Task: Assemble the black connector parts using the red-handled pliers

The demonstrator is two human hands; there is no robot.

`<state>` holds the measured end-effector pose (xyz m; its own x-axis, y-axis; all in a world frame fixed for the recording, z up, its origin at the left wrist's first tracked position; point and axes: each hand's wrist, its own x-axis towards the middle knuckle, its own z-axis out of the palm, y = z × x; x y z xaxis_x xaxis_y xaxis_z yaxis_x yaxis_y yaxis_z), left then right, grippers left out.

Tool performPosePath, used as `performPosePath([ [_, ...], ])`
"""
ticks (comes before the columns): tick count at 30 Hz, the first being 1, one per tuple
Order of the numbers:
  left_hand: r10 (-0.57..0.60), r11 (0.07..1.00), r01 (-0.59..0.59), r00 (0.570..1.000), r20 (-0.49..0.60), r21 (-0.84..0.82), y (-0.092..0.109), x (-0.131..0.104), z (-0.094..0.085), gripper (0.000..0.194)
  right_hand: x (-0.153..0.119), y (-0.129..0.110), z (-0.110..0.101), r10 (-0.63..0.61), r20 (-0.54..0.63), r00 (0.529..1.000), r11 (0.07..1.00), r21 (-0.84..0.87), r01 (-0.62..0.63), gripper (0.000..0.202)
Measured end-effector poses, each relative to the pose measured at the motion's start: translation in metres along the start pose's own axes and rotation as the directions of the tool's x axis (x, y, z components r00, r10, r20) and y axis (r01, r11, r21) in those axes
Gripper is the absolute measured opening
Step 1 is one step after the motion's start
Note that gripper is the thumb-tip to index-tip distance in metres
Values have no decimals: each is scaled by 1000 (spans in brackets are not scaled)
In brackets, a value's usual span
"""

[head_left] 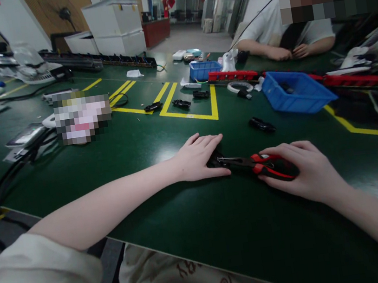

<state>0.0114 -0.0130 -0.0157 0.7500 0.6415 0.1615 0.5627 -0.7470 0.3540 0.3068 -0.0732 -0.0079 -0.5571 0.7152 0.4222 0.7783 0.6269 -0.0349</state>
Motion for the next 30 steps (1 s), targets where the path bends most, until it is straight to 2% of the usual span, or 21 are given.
performPosePath([
  [10, 57, 996, -60, 998, 39, 70, 0, 3, -7, 88, 1, 3, 3, -16, 18, 1000, 999, 32, 15, 40],
  [18, 87, 995, -86, 996, -2, 43, -2, 3, -7, 89, 1, 4, 1, -28, 25, 999, 999, 18, 28, 39],
  [24, 102, 994, -105, 993, 61, 39, -7, 7, -7, 81, 2, 2, -1, -44, 8, 999, 999, -20, 44, 37],
  [30, 139, 990, -142, 983, 120, 15, -10, 10, -11, 84, 1, 2, -1, -75, -10, 997, 995, -59, 75, 39],
])
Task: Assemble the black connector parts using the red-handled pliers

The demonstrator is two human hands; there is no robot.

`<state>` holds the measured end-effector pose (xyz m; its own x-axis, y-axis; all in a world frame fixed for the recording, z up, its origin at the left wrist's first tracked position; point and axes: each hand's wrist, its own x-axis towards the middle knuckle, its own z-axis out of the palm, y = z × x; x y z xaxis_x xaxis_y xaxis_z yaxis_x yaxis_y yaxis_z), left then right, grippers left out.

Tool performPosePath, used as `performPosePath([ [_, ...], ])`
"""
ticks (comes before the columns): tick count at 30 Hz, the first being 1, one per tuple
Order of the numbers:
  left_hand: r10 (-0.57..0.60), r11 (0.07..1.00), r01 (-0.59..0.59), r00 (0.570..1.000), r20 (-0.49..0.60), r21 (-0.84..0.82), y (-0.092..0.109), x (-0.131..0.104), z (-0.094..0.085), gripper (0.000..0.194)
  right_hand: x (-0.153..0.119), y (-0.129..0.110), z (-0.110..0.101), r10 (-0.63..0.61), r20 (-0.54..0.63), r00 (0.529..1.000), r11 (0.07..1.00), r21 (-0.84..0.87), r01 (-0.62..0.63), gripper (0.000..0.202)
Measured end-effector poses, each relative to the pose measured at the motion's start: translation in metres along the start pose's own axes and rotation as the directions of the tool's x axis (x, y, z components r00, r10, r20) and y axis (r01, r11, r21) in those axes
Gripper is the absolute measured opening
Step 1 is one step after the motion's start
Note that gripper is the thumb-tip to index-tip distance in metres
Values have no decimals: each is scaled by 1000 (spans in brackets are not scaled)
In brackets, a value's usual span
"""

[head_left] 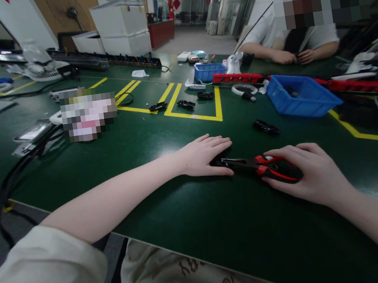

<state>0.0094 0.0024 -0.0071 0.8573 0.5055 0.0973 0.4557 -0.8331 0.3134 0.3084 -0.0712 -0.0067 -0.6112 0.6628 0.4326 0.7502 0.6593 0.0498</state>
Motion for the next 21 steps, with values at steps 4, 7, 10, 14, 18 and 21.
performPosePath([
  [4, 0, 1000, 0, 1000, 17, 12, 0, 1, -2, 84, 1, -1, -1, -29, -12, 1000, 999, -27, 28, 40],
  [7, 15, 1000, -16, 1000, 18, 25, 0, 1, 0, 80, 2, -2, -2, -59, -36, 998, 996, -71, 56, 41],
  [10, 30, 999, -30, 1000, -1, 30, 0, 1, 0, 76, 2, -2, -3, -90, -47, 995, 991, -108, 84, 42],
  [14, 70, 998, -70, 996, -60, 7, 0, 2, -2, 53, 3, -2, -4, -109, -59, 992, 985, -137, 100, 41],
  [18, 113, 994, -113, 989, -93, 6, -3, 3, -6, 44, 3, -3, -4, -87, -64, 994, 992, -96, 80, 41],
  [21, 157, 987, -159, 984, -89, -16, -6, 1, -9, 46, 3, -3, -4, -49, -37, 998, 998, -44, 48, 43],
])
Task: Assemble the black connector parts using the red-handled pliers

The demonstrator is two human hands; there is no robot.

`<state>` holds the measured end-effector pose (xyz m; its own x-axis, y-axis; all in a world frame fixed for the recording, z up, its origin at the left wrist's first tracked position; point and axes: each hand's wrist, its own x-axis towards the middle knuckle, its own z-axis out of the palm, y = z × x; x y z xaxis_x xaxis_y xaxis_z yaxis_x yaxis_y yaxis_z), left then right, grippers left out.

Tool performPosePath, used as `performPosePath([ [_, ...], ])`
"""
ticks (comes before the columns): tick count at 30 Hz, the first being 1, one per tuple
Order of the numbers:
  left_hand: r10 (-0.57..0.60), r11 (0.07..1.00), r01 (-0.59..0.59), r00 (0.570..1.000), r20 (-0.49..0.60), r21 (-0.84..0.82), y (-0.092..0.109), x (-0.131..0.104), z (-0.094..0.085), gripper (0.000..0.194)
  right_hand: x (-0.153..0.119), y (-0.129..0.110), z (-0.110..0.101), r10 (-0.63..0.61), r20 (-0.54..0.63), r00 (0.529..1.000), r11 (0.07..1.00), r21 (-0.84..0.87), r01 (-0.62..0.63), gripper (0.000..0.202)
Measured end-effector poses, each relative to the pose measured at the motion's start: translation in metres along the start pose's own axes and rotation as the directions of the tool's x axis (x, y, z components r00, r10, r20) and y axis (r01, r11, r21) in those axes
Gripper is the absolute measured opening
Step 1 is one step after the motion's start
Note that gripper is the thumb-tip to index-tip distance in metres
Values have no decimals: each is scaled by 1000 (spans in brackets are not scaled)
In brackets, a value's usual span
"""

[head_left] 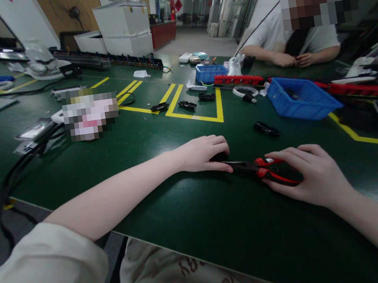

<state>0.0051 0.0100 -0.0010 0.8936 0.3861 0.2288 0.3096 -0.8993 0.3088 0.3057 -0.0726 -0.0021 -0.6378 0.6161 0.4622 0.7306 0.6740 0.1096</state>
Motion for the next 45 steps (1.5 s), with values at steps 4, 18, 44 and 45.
performPosePath([
  [4, 38, 999, -37, 999, 28, -18, -3, -4, -3, 55, -1, 0, 0, 41, 36, 998, 998, 36, -43, 44],
  [18, 102, 974, -107, 994, 34, 199, -2, -4, -4, 45, -3, 5, 1, 69, 61, 996, 988, 132, -77, 39],
  [44, 233, 908, -242, 970, 66, 343, 2, -4, -1, 54, -3, 2, 2, 5, 44, 999, 993, 115, -10, 47],
  [45, 244, 896, -252, 967, 69, 366, 2, -5, 0, 54, -3, 2, 2, 17, 48, 999, 992, 125, -23, 46],
])
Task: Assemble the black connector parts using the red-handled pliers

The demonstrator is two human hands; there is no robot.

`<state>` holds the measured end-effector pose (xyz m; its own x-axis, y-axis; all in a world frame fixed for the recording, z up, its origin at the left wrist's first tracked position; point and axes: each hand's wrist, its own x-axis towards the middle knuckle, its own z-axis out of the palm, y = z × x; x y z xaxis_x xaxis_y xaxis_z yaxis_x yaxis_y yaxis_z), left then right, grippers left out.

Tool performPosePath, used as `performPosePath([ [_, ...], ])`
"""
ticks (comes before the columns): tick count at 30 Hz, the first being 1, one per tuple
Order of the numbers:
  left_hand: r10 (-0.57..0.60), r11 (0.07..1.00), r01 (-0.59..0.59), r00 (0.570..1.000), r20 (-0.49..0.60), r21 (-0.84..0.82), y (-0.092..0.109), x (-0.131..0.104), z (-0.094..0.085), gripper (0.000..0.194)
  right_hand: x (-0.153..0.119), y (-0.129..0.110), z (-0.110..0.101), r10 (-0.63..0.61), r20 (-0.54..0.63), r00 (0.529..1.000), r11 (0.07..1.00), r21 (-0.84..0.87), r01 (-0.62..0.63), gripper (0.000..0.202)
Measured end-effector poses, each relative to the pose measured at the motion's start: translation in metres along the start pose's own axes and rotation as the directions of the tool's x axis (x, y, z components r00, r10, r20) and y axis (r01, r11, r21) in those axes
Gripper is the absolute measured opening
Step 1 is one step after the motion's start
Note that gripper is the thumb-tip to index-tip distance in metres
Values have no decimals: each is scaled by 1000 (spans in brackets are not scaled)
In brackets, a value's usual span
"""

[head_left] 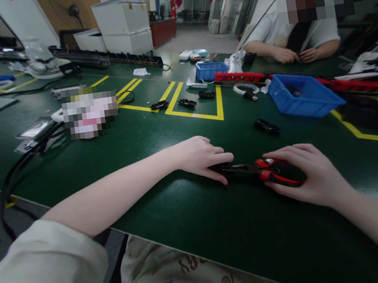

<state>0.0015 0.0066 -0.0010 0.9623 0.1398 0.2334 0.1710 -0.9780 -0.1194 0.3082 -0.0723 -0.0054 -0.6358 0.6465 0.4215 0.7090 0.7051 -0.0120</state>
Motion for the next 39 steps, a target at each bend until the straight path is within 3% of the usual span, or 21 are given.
performPosePath([
  [13, 68, 987, -60, 997, -48, 150, 1, -4, 0, 54, -3, 3, 3, 58, 9, 998, 997, 50, -58, 44],
  [20, 33, 991, -30, 999, -26, 133, 1, -3, 2, 51, -3, 4, 3, 52, 4, 999, 997, 57, -53, 43],
  [28, 84, 988, -65, 987, -135, 139, 0, -4, 6, 48, 0, 1, -1, -16, -43, 999, 1000, -13, 16, 44],
  [39, 32, 997, -25, 995, -97, 69, 1, -3, 5, 49, -1, -1, -7, -32, -84, 996, 999, -37, 29, 45],
])
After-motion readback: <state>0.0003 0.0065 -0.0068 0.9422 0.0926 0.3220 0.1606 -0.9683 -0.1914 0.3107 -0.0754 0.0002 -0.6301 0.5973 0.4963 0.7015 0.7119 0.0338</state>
